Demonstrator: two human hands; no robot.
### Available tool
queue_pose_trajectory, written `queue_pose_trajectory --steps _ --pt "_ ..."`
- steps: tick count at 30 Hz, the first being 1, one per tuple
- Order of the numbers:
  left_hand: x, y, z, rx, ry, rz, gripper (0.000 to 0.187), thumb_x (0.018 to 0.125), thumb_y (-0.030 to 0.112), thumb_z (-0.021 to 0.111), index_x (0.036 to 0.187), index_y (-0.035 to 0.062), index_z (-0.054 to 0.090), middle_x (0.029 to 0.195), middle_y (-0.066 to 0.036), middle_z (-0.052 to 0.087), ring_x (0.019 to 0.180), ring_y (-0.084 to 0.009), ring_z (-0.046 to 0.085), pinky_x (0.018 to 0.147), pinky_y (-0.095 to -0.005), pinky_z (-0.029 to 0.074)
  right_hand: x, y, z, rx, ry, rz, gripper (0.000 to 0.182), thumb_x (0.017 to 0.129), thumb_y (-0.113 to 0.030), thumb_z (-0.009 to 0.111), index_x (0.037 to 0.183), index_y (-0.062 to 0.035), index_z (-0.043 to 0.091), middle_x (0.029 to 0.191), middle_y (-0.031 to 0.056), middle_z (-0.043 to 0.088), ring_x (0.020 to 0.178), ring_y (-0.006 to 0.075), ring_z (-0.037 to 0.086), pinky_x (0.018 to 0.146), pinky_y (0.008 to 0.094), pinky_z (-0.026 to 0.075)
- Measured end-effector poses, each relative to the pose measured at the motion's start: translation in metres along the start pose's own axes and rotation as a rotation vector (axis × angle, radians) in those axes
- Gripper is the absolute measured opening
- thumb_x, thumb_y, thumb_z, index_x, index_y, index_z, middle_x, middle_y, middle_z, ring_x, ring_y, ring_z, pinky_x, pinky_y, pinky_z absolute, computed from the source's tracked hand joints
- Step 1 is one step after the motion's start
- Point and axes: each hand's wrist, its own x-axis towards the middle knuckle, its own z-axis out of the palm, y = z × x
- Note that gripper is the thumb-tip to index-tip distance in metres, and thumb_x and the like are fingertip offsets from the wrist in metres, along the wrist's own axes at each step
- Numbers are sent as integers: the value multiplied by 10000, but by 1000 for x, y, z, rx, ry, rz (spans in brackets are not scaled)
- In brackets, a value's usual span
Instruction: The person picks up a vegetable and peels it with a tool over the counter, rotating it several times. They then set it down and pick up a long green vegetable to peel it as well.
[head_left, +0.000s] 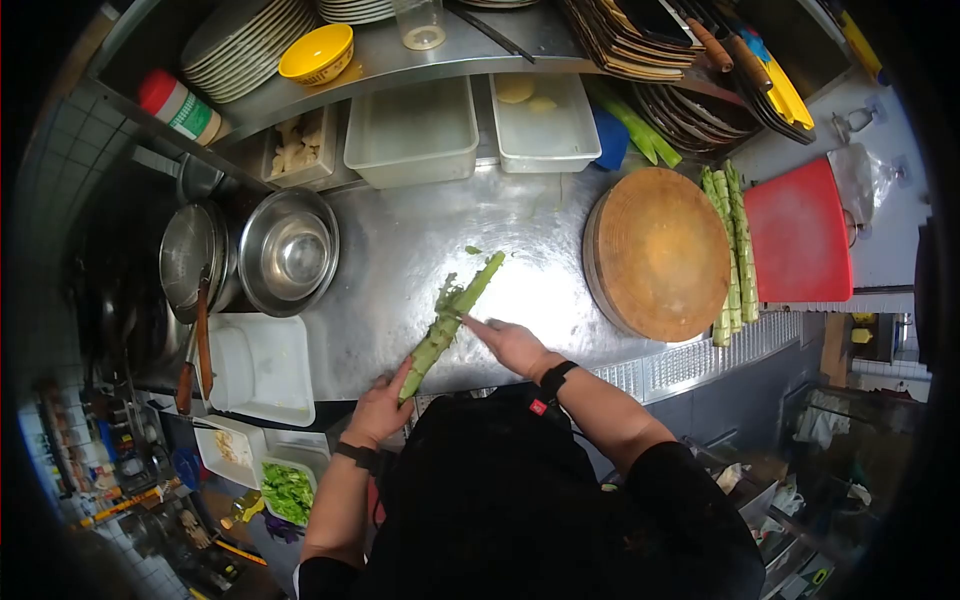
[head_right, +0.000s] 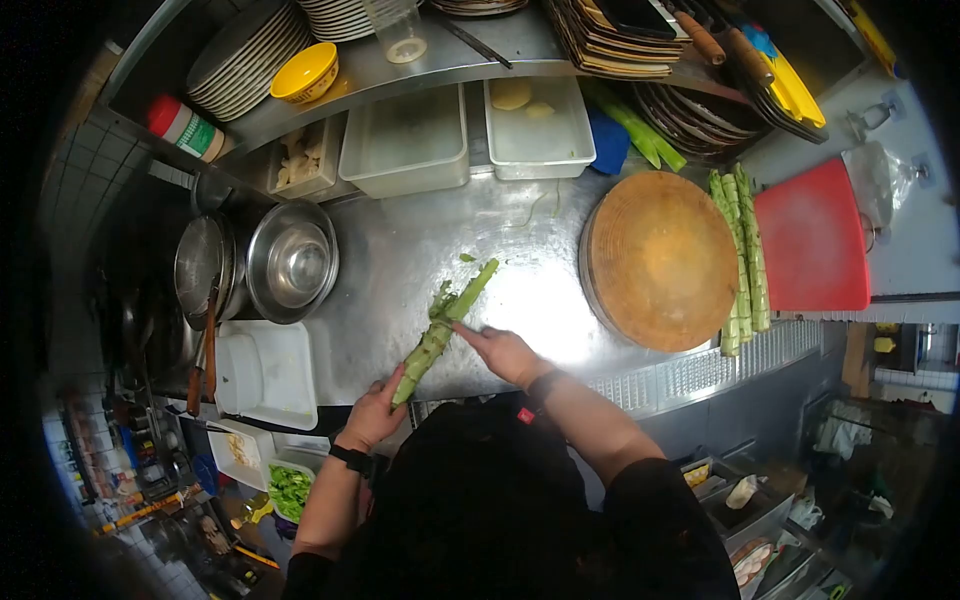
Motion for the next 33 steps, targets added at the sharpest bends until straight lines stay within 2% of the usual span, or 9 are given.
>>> queue_pose_trajectory --steps 3,4,6,13,17,20,23,31,33 --pt "-2 0 5 54 34 42 937 875 245 734 1684 305 266 1186 -280 637 1008 -466 697 928 -521 584 5 32 3 -145 -106 68 790 930 14 535 1664 -199 333 977 208 679 826 370 714 751 473 596" --pt "-3 2 6 55 31 42 937 875 245 734 1684 305 266 1186 -280 637 1008 -466 697 928 -521 584 17 55 -7 -125 -216 454 791 936 1 535 1668 -201 312 1014 227 690 840 387 715 760 485 594" --pt "-3 7 8 131 30 44 961 866 258 756 1687 297 257 1195 -274 631 1005 -453 702 918 -514 589 22 74 -53 -192 211 631 620 1000 -84 550 1600 -182 428 939 241 698 788 420 707 744 532 579" --pt "-1 11 12 147 88 16 1000 845 238 765 1692 296 238 1220 -260 621 1021 -439 701 908 -513 592 9 18 -6 7 112 30 695 974 -29 548 1626 -218 403 896 183 693 743 363 704 728 488 594" --pt "0 9 13 158 84 26 1009 837 217 764 1692 312 237 1181 -248 633 962 -435 709 877 -517 597 14 29 -7 -152 -115 93 802 939 49 499 1667 -240 327 971 196 691 793 374 714 764 473 600" --pt "-1 5 20 176 80 4 1001 834 211 762 1688 320 251 1156 -245 644 931 -433 714 858 -516 601 29 77 -56 -162 160 566 667 992 -4 483 1622 -204 394 965 259 707 818 426 712 769 525 587" --pt "4 4 16 190 122 14 983 833 213 757 1682 318 272 1140 -248 648 925 -434 715 852 -516 602 22 69 -59 -82 275 334 571 1053 -112 506 1608 -209 415 883 244 697 741 435 701 722 536 581" --pt "-5 12 18 200 155 33 921 843 226 731 1667 296 325 1116 -238 625 949 -431 700 845 -525 599 11 22 -4 0 -149 26 730 984 -10 482 1658 -247 329 1005 206 708 885 369 736 835 485 598" --pt "-6 9 20 294 216 137 899 849 223 728 1659 299 346 1110 -223 614 949 -422 685 833 -519 598 24 83 2 -104 -103 512 667 1004 -1 453 1633 -204 364 1007 265 711 890 424 723 823 516 587"
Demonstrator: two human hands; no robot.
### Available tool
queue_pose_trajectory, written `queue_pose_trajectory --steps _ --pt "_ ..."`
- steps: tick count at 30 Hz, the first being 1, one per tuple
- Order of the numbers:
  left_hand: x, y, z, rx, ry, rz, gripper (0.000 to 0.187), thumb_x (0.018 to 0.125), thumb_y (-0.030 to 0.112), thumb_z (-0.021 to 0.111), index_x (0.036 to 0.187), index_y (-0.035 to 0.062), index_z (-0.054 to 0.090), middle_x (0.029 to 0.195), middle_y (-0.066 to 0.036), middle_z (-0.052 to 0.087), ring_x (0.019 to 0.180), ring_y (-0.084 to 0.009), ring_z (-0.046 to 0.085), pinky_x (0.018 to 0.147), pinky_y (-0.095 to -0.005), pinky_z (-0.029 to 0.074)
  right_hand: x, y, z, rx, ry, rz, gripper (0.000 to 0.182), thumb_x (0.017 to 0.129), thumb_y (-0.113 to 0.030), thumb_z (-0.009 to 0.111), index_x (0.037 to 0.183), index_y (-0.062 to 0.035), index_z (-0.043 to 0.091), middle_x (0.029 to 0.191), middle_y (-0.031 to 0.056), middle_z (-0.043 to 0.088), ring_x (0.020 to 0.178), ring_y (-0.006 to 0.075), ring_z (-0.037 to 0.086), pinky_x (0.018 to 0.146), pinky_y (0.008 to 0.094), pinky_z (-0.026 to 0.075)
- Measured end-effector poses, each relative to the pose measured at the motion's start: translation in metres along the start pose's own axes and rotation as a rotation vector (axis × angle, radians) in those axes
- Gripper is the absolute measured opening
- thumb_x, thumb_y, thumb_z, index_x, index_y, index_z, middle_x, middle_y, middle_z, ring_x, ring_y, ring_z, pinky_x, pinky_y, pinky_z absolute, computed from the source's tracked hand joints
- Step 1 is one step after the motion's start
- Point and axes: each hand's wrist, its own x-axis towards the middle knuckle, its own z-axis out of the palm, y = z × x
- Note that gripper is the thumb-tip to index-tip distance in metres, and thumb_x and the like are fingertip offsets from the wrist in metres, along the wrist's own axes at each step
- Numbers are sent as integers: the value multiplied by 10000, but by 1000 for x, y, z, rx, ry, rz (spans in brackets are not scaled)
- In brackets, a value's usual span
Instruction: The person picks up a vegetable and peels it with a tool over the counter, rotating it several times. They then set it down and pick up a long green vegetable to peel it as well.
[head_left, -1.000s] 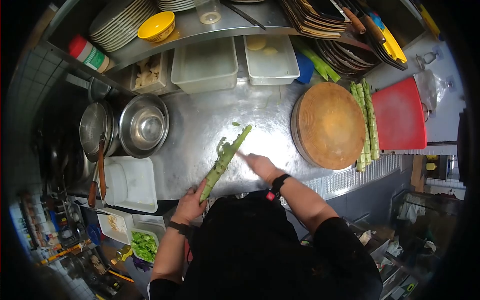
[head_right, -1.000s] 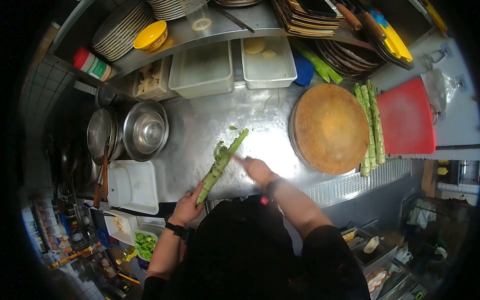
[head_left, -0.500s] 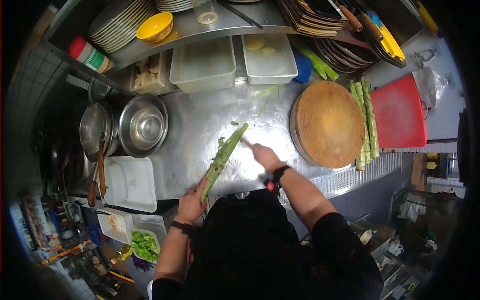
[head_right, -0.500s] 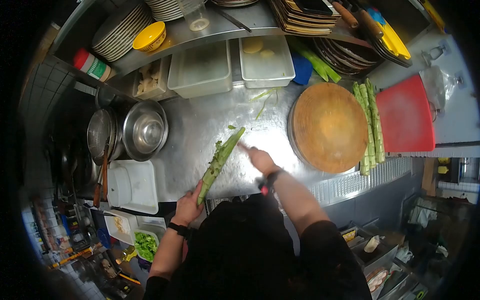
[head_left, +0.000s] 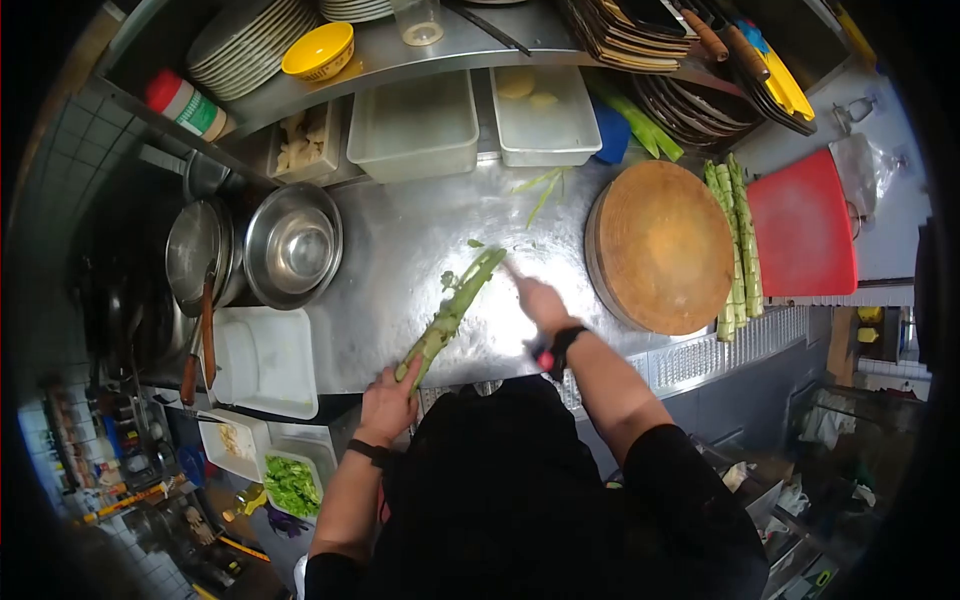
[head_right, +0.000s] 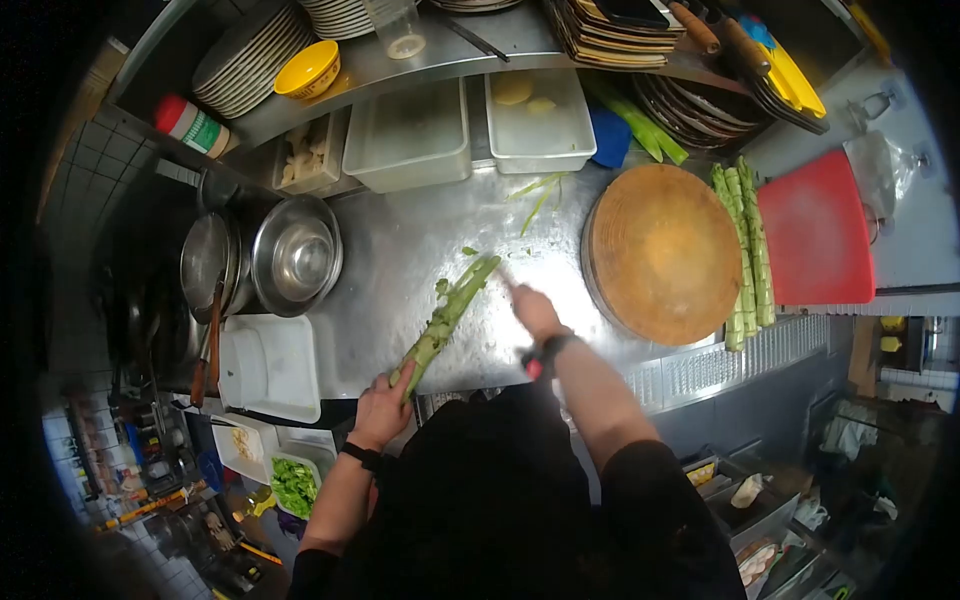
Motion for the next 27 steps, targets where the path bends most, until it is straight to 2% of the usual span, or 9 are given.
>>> queue_pose_trajectory --steps 1,4,10,13,15,16,20,24,27 --pt "-2 0 0 3 0 2 899 849 223 728 1659 299 346 1110 -223 614 949 -422 685 833 -519 598 -10 0 -39 96 260 79 604 1019 -36 462 1604 -181 414 1007 261 714 877 438 716 809 530 580" --pt "5 0 -3 18 -33 -29 892 849 211 731 1654 302 358 1109 -212 600 958 -413 673 828 -505 598 -11 2 -57 115 445 -101 571 1040 -141 537 1597 -220 435 916 243 708 805 442 704 758 547 574" --pt "3 0 -2 -70 -46 -56 941 839 184 750 1668 305 320 1141 -228 579 1012 -420 669 838 -507 600 -51 -55 -7 113 59 -490 776 978 -24 508 1677 -266 273 932 190 705 803 378 718 773 491 598" --pt "4 3 0 -42 -88 -76 946 846 174 743 1672 312 304 1153 -235 575 1026 -428 668 842 -507 602 -50 -38 3 57 23 -481 705 1008 -54 557 1654 -230 339 954 185 699 828 366 715 781 476 595" --pt "4 0 7 22 -31 -71 940 840 163 750 1666 294 320 1117 -222 579 1006 -414 667 834 -497 604 -17 -3 -5 -74 -14 -39 629 1025 -80 500 1629 -206 375 1013 241 711 867 410 717 807 510 588" --pt "3 -1 9 23 -34 -68 940 840 163 750 1666 294 320 1117 -222 579 1006 -414 667 834 -497 604 -24 -16 -52 157 145 173 538 1043 -140 505 1577 -169 451 990 273 711 857 445 707 791 530 580" --pt "10 -6 10 65 -45 -67 918 865 170 721 1666 351 311 1149 -221 592 1029 -410 674 802 -497 615 -20 -4 -30 118 450 -137 574 1050 -174 560 1606 -225 425 867 208 701 751 419 704 710 524 582" --pt "6 1 0 56 -96 -73 895 865 205 731 1655 358 340 1150 -213 594 1018 -393 674 779 -490 620 -55 -61 -6 235 159 -448 687 978 -20 524 1626 -209 398 889 204 685 804 382 707 789 484 589" --pt "5 3 -1 82 -60 -46 891 849 225 743 1645 352 363 1128 -203 590 990 -385 666 769 -490 619 -56 -62 -3 133 22 -457 792 931 9 536 1658 -233 334 969 209 695 838 378 715 797 486 593"
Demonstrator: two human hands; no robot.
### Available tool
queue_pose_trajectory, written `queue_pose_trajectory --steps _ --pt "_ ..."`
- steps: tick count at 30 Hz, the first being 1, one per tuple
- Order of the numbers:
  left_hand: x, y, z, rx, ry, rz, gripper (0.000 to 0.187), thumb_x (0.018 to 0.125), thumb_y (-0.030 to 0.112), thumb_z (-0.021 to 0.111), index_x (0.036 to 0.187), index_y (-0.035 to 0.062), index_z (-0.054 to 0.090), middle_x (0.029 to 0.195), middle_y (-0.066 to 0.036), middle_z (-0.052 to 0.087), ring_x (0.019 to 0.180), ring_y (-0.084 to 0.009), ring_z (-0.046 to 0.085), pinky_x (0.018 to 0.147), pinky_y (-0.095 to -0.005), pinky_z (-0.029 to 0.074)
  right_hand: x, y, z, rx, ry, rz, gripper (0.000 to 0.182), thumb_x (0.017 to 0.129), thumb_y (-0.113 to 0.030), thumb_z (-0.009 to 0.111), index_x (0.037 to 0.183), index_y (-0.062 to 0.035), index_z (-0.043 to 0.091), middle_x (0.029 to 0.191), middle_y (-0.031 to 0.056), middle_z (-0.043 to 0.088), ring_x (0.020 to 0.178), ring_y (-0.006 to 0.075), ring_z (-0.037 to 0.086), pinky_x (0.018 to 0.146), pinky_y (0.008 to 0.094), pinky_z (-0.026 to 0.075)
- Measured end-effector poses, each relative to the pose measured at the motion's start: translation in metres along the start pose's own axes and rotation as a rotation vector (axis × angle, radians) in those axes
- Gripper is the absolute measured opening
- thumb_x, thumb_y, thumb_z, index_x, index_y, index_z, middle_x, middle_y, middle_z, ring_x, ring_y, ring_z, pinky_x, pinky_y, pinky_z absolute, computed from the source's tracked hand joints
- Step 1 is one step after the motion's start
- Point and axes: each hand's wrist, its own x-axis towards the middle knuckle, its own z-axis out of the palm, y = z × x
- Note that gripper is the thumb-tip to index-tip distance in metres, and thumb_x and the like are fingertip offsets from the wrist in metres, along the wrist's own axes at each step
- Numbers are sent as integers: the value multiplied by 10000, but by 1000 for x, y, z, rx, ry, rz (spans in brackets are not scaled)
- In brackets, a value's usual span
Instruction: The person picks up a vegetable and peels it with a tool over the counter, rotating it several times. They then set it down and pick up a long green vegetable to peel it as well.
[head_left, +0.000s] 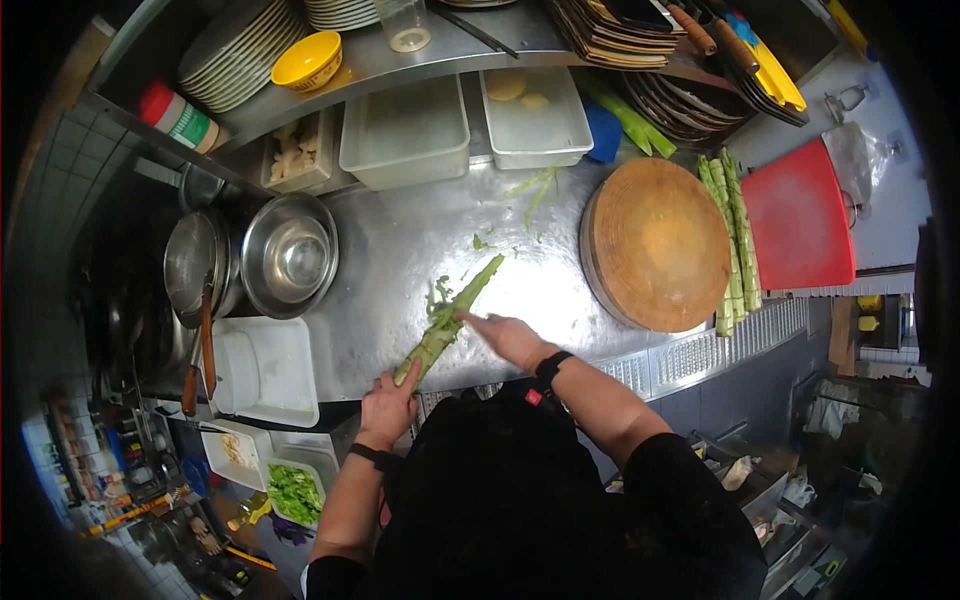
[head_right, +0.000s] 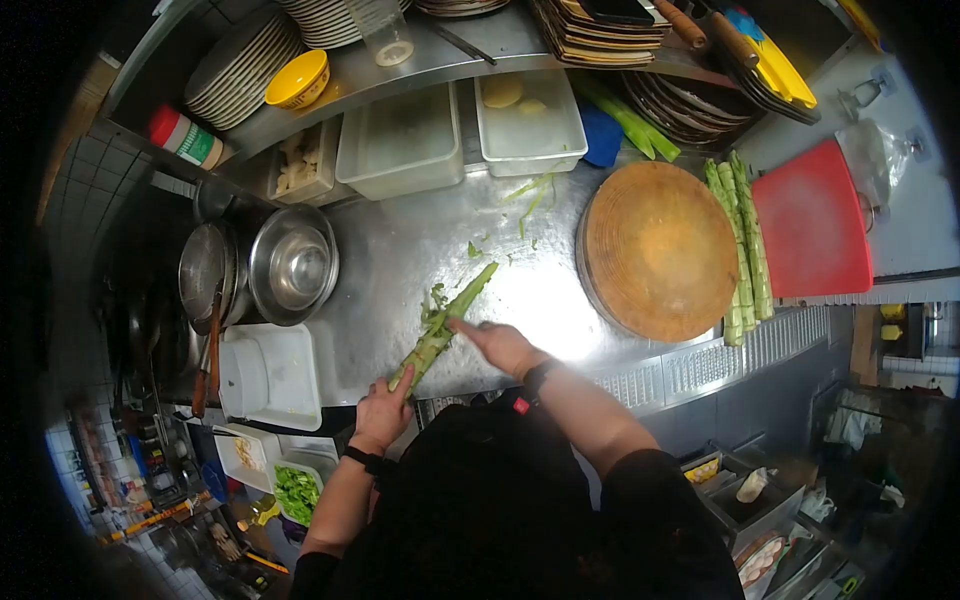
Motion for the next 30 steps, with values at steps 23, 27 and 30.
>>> queue_pose_trajectory --steps 23,27,30 --pt "5 -6 17 257 221 131 738 905 91 583 1582 366 475 1003 -134 580 882 -320 624 817 -464 517 9 56 -27 -111 406 267 614 1016 -117 562 1605 -223 423 867 199 694 741 405 696 692 523 574" --pt "2 -3 17 285 237 180 716 913 106 570 1572 375 489 996 -127 583 864 -304 610 808 -450 508 2 1 0 43 190 -37 631 1023 -95 556 1626 -186 392 849 175 695 746 373 701 711 504 581" --pt "3 -3 18 279 215 177 728 908 97 579 1576 370 485 994 -121 567 866 -310 613 778 -464 508 0 -8 -5 17 26 -27 643 1022 -95 560 1631 -191 379 888 196 705 794 382 715 752 507 586"
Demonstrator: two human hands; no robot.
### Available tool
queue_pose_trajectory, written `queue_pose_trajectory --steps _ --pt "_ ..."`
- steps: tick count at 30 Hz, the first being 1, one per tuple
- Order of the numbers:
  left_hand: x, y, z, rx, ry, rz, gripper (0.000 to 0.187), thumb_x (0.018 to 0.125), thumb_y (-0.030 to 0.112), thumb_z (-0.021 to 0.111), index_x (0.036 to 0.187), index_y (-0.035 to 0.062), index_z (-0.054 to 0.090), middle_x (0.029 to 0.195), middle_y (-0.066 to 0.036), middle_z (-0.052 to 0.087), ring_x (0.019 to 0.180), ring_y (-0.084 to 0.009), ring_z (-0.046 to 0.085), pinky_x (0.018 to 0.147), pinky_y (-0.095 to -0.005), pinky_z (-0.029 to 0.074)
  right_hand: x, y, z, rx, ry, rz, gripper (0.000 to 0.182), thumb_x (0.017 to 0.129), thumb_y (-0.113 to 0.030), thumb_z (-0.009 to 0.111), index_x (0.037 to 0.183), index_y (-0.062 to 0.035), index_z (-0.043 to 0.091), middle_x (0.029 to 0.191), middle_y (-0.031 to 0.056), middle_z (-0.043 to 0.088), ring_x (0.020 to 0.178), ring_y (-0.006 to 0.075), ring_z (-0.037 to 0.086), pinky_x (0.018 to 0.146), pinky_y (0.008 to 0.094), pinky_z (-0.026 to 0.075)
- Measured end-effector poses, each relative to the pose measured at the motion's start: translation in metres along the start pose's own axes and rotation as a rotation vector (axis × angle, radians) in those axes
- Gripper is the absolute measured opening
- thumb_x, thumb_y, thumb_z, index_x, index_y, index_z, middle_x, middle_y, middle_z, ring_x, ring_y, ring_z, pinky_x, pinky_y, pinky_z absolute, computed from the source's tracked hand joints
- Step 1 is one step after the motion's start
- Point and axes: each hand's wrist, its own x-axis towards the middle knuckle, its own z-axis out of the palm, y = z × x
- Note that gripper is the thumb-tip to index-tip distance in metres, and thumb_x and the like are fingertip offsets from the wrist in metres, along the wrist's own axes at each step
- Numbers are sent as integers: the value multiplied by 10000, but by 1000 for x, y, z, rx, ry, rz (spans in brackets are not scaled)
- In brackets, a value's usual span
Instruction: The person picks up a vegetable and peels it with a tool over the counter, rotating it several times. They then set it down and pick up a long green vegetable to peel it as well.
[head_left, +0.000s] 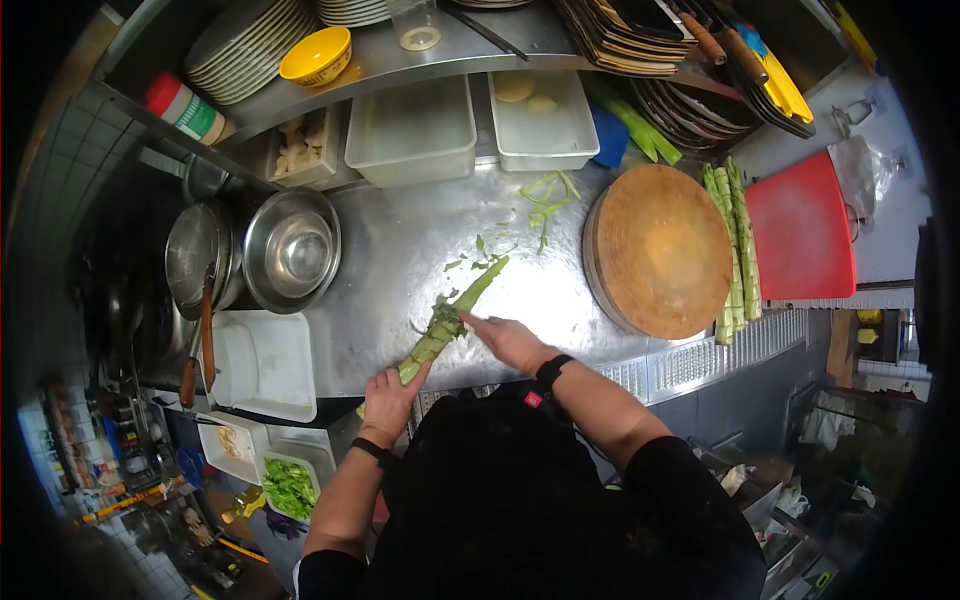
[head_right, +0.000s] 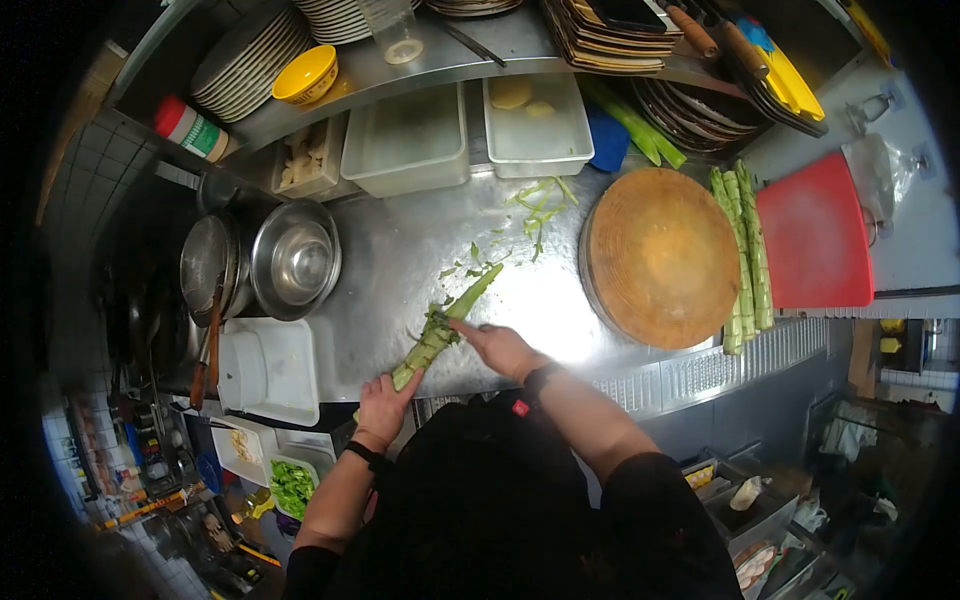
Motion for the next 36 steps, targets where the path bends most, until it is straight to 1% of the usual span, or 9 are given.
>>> queue_pose_trajectory --steps 4,10,16,18,21,26,32,34,36 --pt "1 7 -3 68 -59 -34 744 913 114 579 1593 388 456 1033 -132 567 880 -309 611 761 -452 536 4 83 -34 -165 242 571 680 979 -31 525 1626 -188 389 926 229 704 808 419 719 743 520 590" --pt "1 8 6 111 -54 -30 731 925 135 570 1583 429 448 1154 -166 569 908 -305 607 722 -416 589 1 59 -21 -115 357 214 570 1041 -176 585 1592 -226 454 845 190 707 717 387 701 669 523 577" --pt "0 12 9 91 -59 16 742 918 151 589 1596 410 436 1314 -220 546 1007 -338 599 736 -421 588 -5 2 2 -46 36 -16 641 1000 -69 541 1618 -179 410 888 168 694 760 369 711 704 499 584" --pt "0 14 9 145 -47 20 715 927 168 583 1587 407 452 1312 -206 545 1017 -346 589 768 -435 571 -6 39 3 -137 28 70 679 983 -26 512 1630 -185 386 945 187 697 807 375 719 732 502 588" --pt "0 13 2 199 -51 41 697 933 180 581 1588 388 459 1334 -213 546 1054 -365 584 802 -446 551 1 81 -48 -237 289 637 666 980 -27 497 1619 -182 388 977 222 702 821 405 716 746 521 586" --pt "-1 12 25 272 34 16 715 952 194 560 1623 386 408 1372 -240 551 1078 -389 587 770 -476 505 2 62 -18 -214 357 144 608 1016 -119 573 1604 -174 428 814 163 680 709 365 694 670 497 584" --pt "2 10 20 237 58 -18 740 954 172 544 1641 392 380 1295 -259 576 961 -359 588 792 -468 469 -3 5 7 0 63 -8 713 969 -21 538 1637 -205 371 864 188 698 762 360 721 709 500 588" --pt "1 9 18 192 36 -29 741 954 165 540 1640 394 380 1260 -255 583 918 -341 579 797 -465 456 -4 49 7 -156 23 193 739 961 4 525 1648 -208 353 904 210 700 798 378 722 745 516 587" --pt "4 8 12 150 -44 -28 748 952 154 537 1638 405 380 1201 -225 586 879 -316 548 802 -462 438 -5 83 -29 -135 298 587 668 982 -38 511 1621 -189 389 978 262 712 833 442 707 777 523 585"
